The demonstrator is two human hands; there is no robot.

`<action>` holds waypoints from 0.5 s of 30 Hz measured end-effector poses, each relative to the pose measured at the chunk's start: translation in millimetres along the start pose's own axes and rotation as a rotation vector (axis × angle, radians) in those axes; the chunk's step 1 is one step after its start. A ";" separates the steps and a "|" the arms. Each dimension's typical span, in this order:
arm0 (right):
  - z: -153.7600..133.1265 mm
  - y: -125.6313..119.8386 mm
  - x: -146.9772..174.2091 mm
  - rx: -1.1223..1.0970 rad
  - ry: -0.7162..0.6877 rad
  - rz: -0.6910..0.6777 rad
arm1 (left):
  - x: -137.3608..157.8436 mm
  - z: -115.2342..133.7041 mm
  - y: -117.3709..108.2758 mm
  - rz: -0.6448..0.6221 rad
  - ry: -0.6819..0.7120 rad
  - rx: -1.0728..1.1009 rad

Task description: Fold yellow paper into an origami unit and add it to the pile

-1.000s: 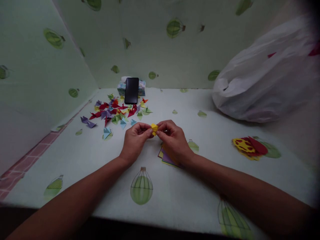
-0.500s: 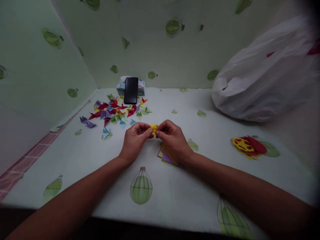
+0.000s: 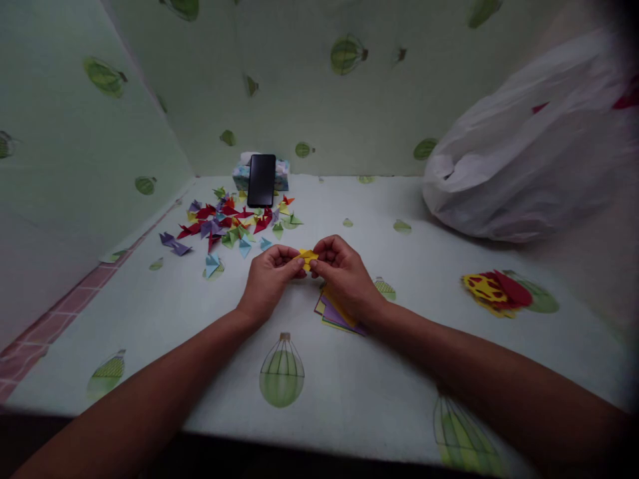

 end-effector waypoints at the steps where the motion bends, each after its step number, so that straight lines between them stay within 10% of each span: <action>1: 0.1 -0.4 -0.3 0.011 -0.008 0.002 | -0.3 -0.2 0.1 -0.005 0.002 -0.003; 15: -3.1 -2.9 -3.6 0.002 0.017 -0.053 | -0.5 -0.5 0.9 -0.011 -0.044 0.011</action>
Point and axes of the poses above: each hand's wrist, its own x-axis away from the middle knuckle, its own y-axis out of the palm, z = x × y, the point moved 5 cm from there along -x, towards the middle knuckle, and after that the axes turned 3 degrees about z, right-handed, at the moved point
